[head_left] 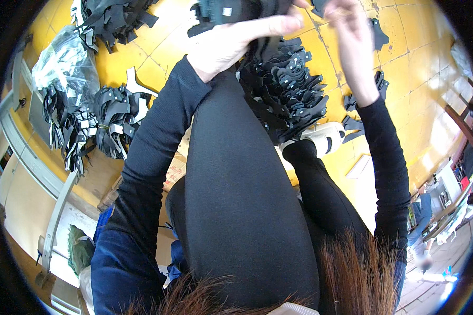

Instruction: The person sits on the floor and sorts black rubber parts by picking them up, inspecting them, and placing them into a pile. The person handles the parts one at a time, occasionally moving them between hands.

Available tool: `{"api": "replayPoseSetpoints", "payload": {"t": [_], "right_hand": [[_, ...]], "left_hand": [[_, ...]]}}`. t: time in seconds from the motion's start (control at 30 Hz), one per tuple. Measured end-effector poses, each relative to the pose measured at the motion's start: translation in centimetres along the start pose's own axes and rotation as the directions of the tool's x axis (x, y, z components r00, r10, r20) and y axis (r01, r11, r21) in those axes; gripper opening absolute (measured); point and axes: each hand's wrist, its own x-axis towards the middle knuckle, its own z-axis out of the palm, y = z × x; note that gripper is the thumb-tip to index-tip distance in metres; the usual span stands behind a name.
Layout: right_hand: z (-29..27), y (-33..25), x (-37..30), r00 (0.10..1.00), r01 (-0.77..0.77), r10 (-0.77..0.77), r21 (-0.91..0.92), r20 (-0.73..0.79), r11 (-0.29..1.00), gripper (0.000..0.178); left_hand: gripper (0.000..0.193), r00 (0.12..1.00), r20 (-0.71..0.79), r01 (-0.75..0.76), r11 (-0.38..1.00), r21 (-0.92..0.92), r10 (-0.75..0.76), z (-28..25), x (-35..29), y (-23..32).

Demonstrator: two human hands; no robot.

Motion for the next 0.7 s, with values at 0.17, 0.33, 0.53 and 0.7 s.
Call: {"api": "replayPoseSetpoints", "payload": {"t": [0.17,0.33,0.53,0.7], "right_hand": [[0.0,7.4,-5.1,0.81,-0.082,0.284,-0.38,0.513,0.921,0.019],[0.2,8.7,-7.3,0.771,-0.113,0.318,-0.373,0.551,0.921,0.017],[-0.3,8.3,-6.2,0.889,0.105,0.047,-0.302,0.456,0.948,0.026],[-0.7,0.4,-0.6,0.991,0.102,-0.111,0.106,0.081,0.989,0.068]], "left_hand": [[0.028,0.943,-0.332,0.071,0.992,0.1,-0.034,1.1,-1.0,1.6],[0.031,0.944,-0.317,0.031,0.982,-0.186,-0.09,-0.8,-2.0,-0.4],[0.032,0.973,-0.232,-0.019,0.997,-0.076,0.001,-0.7,-1.8,-0.4],[0.047,0.943,-0.199,0.291,0.951,0.106,-0.266,0.4,-1.3,0.6]]}}
